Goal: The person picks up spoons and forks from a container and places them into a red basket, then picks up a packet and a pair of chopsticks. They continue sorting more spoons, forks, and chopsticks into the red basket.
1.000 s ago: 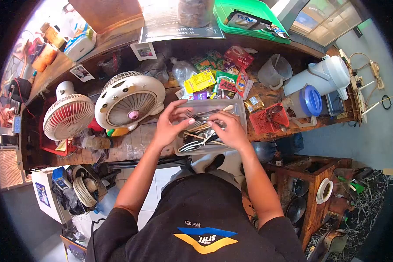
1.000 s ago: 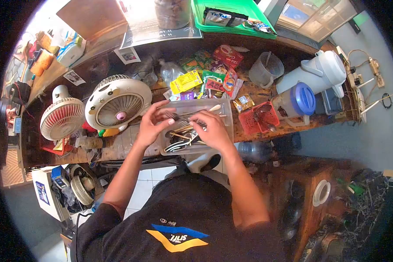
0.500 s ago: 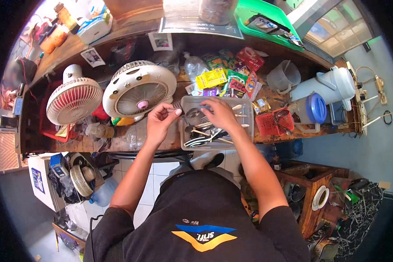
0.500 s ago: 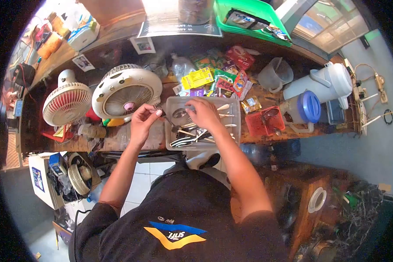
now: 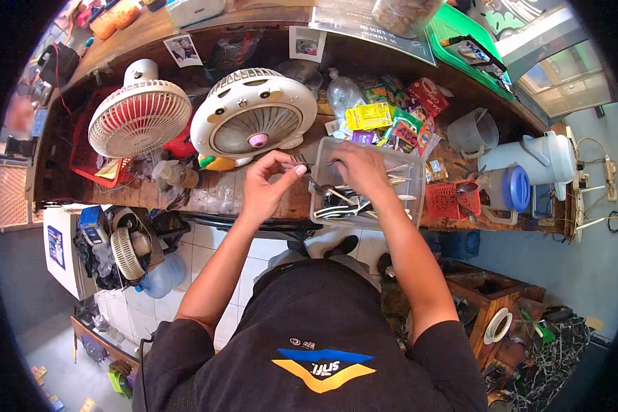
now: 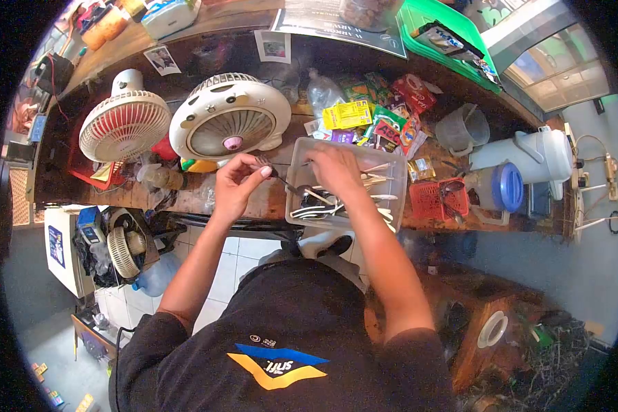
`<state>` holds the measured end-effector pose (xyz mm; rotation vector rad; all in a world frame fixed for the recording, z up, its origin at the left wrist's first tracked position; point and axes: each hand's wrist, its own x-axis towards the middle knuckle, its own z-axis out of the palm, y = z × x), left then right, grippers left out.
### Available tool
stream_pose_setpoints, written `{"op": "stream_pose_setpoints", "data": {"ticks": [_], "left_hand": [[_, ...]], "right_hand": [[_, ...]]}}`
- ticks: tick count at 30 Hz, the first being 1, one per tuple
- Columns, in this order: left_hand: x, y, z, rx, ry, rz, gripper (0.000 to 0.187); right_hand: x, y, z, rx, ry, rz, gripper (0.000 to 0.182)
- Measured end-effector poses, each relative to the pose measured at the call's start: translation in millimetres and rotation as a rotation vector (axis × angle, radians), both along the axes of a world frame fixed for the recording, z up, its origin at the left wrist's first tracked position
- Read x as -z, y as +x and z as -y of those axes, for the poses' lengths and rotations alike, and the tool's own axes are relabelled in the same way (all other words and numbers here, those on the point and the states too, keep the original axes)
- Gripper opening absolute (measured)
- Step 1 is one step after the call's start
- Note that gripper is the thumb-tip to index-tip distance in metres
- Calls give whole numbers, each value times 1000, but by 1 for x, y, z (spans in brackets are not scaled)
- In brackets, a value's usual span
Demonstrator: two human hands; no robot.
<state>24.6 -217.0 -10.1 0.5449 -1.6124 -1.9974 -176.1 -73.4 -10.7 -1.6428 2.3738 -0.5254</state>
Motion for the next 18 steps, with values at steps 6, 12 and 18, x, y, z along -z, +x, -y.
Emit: {"op": "stream_pose_setpoints", "data": {"ticks": [6,12,18], "left_hand": [[-26,-6,-3,-13,-203,-39,14],[-53,-17,-7,70,-351,-56,10],[-79,-49,-28,146,-318,-151,8]], "right_hand": [[-49,9,-37,104,-432,-43,14],[-77,25,-73,240,-679,113,21],[-103,15,-120,271,-794,81,25]]}}
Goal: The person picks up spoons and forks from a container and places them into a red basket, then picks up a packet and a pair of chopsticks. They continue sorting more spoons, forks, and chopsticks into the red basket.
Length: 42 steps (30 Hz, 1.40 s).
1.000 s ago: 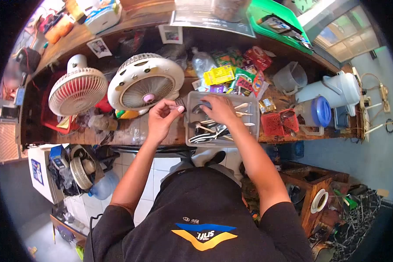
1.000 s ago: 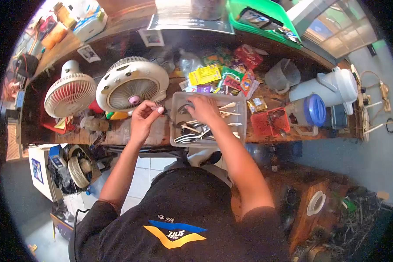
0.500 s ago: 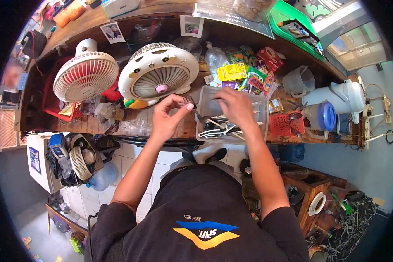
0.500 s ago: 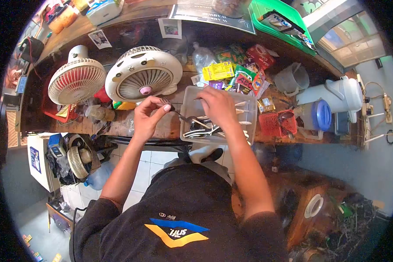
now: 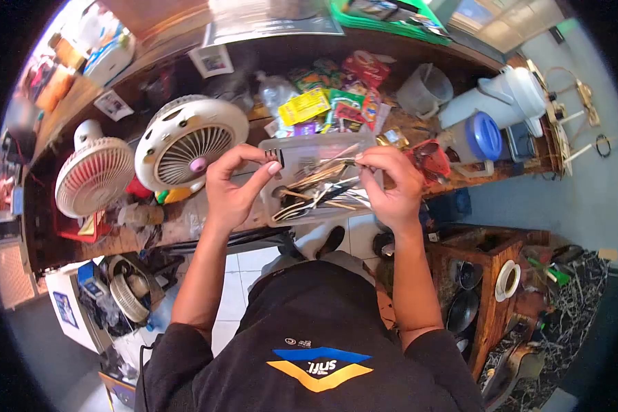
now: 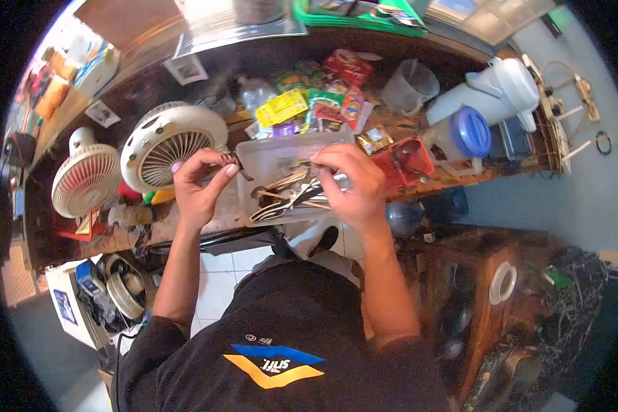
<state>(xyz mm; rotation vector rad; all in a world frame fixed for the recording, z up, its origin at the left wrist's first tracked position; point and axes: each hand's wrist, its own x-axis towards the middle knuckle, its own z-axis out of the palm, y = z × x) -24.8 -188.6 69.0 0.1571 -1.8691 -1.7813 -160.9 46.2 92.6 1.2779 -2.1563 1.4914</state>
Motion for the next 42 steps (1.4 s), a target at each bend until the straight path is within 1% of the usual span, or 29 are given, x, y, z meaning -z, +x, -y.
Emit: {"op": "stream_pose_setpoints", "data": {"ticks": [2,3,4,5,7,8,9,11,13,15,16,17,19,25,26,27,29,30,32,33,35,36,38,42], "left_hand": [[-7,-16,-9,45,-23,-6,8],[-9,-24,-14,70,-44,-5,9],[-9,-33,-18,60,-117,-6,9],[-12,-42,-24,70,-123,-9,9],[-24,-63,-43,106,-191,-56,10],[-31,-72,-54,119,-189,-41,11],[-36,-82,-64,123,-191,-46,11],[-45,-104,-86,204,-220,-106,12],[-51,-127,-111,201,-237,-143,12],[-49,-149,-135,207,-162,-112,12],[-47,-160,-147,245,-94,-83,12],[-42,-170,-158,248,-114,-97,13],[-24,-187,-178,274,-13,-11,15],[15,-215,-214,245,-76,147,15],[19,-215,-216,241,-141,192,16],[22,-216,-218,236,-144,198,16],[32,-217,-222,224,-285,149,17],[32,-218,-224,223,-289,152,17],[32,-219,-227,198,-501,193,17],[33,-221,-227,194,-504,195,17],[34,-225,-226,180,-825,150,19],[36,-226,-227,179,-827,152,19],[40,-227,-232,94,-987,180,23],[34,-225,-239,84,-1056,227,28]], "right_hand": [[-11,-10,-24,90,-23,-25,25],[-16,-16,-34,114,-103,2,22],[-22,-22,-47,193,-111,-9,20],[-26,-29,-63,270,-119,-20,19],[-28,-52,-96,353,-124,-94,17],[-30,-60,-109,379,-168,-28,15],[-29,-67,-123,383,-170,-32,15],[-23,-85,-147,412,-214,53,14],[-17,-96,-160,394,-229,86,14],[-6,-107,-170,373,-141,138,15],[-1,-113,-174,367,-90,107,16],[4,-117,-179,345,-43,94,17],[11,-123,-182,286,-49,170,16],[44,-138,-194,169,-60,280,16],[49,-140,-196,163,-62,286,16],[54,-142,-197,144,-75,306,15],[63,-146,-200,122,-89,328,15],[66,-148,-202,96,-52,304,15],[71,-151,-205,65,-18,280,16],[73,-152,-205,64,36,294,17],[76,-153,-205,62,143,320,20],[76,-153,-203,60,142,321,20],[75,-151,-198,141,150,390,21],[81,-155,-200,170,185,342,22]]}}
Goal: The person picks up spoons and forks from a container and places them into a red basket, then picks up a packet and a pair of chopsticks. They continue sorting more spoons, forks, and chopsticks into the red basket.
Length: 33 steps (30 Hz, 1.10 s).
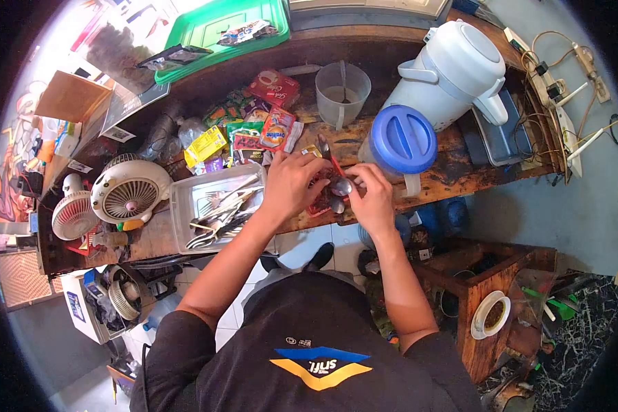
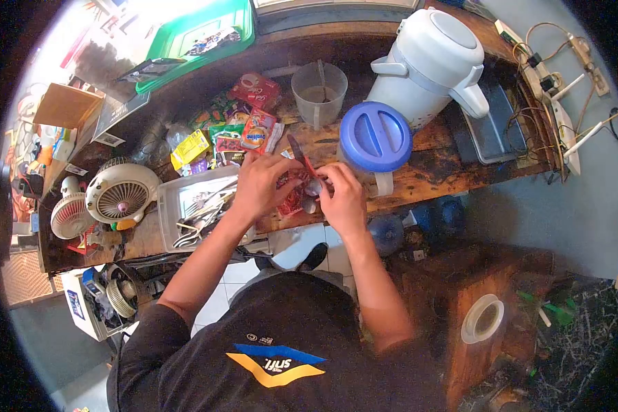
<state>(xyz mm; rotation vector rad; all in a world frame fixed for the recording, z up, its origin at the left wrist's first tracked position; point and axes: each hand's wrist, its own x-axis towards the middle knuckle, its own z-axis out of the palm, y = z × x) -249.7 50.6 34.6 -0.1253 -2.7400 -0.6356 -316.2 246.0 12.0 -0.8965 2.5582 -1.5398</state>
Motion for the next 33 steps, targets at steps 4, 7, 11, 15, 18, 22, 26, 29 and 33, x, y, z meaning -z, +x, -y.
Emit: {"op": "stream_pose_setpoints", "data": {"ticks": [4,7,11,15,18,22,26,29,33], "left_hand": [[-1,6,0,-6,19,-33,30],[-2,11,1,1,53,-22,30],[-9,20,4,19,107,-13,28],[-25,45,16,7,178,-58,25],[-30,77,38,-3,268,-85,22],[-27,126,90,-115,301,-112,18],[-22,179,146,-319,353,-126,17],[-20,215,176,-440,374,-59,16],[-9,246,202,-426,417,-49,16]], "right_hand": [[-5,5,-10,41,-28,20,21],[-6,7,-19,74,-24,45,18],[-21,18,-19,105,-20,10,15],[-44,36,1,48,-65,-157,12],[-56,50,28,-44,-109,-212,13],[-54,69,70,-179,-107,-207,16],[-60,93,118,-295,39,-6,18],[-36,103,155,-473,115,-93,21],[-12,131,195,-609,447,-99,27]]}}
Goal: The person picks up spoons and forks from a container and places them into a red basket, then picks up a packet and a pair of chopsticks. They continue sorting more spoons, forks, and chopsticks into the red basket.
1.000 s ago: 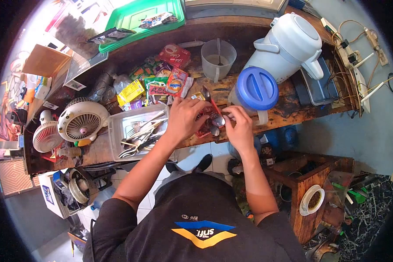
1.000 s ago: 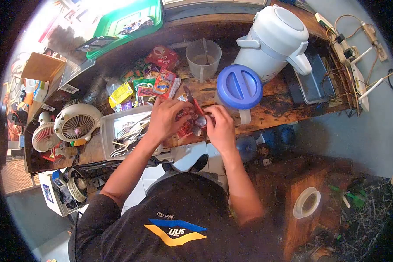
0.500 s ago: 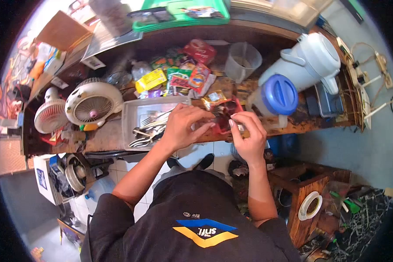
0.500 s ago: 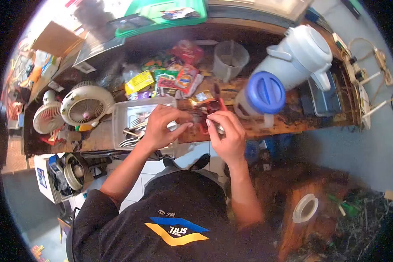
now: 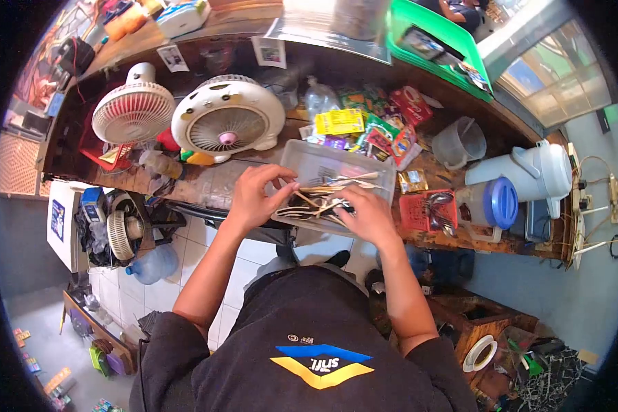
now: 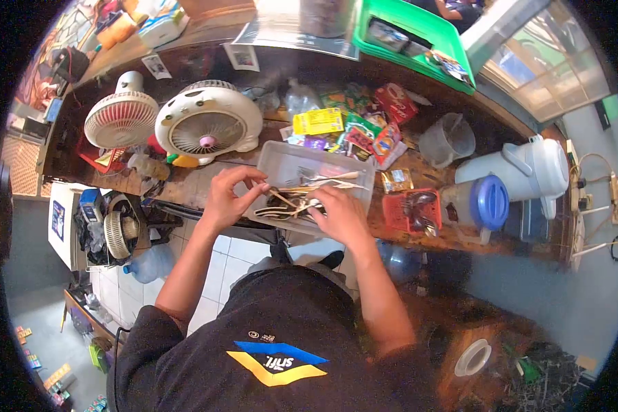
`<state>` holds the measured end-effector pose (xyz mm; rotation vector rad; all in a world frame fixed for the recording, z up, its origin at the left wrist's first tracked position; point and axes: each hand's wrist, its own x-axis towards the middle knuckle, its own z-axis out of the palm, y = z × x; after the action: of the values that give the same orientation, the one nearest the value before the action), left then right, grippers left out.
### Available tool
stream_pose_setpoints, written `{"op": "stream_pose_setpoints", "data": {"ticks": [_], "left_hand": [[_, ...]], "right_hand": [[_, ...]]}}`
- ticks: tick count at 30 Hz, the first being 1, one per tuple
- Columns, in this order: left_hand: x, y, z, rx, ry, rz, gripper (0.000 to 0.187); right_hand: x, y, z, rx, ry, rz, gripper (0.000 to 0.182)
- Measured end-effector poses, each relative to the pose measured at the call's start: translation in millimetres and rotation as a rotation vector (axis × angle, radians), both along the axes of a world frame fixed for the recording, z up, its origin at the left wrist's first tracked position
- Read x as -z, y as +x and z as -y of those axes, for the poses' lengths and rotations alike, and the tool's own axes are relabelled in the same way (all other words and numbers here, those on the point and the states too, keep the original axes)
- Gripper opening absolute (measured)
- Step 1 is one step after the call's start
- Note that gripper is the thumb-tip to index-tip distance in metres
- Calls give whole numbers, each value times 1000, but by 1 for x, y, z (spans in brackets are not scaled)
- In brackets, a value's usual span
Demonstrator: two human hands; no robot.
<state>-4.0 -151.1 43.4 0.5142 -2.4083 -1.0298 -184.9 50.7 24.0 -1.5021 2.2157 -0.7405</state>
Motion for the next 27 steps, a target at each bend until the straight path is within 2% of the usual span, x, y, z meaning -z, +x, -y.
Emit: {"op": "stream_pose_setpoints", "data": {"ticks": [2,5,8,13,15,19,21,22,24,25,27], "left_hand": [[8,11,8,-7,28,4,17],[20,23,20,105,-32,183,18],[20,26,25,174,17,215,18],[30,23,38,215,33,160,18],[29,19,40,232,15,165,17],[27,11,42,267,29,176,18],[25,10,40,223,219,146,18],[30,11,39,225,219,149,18],[46,9,38,175,562,51,23],[48,9,36,178,558,52,23],[46,7,31,193,921,49,30]], "right_hand": [[6,13,16,-40,51,-8,29],[14,27,33,-72,170,21,30],[24,41,45,-55,133,-51,31],[35,51,70,95,98,-59,23],[37,52,74,144,205,-91,20],[29,49,76,117,193,-156,18],[16,47,69,229,16,-71,15],[1,48,66,231,17,-69,15],[-29,49,58,347,-306,84,12],[-35,47,52,350,-309,84,12],[-44,46,41,265,-604,-5,17]]}}
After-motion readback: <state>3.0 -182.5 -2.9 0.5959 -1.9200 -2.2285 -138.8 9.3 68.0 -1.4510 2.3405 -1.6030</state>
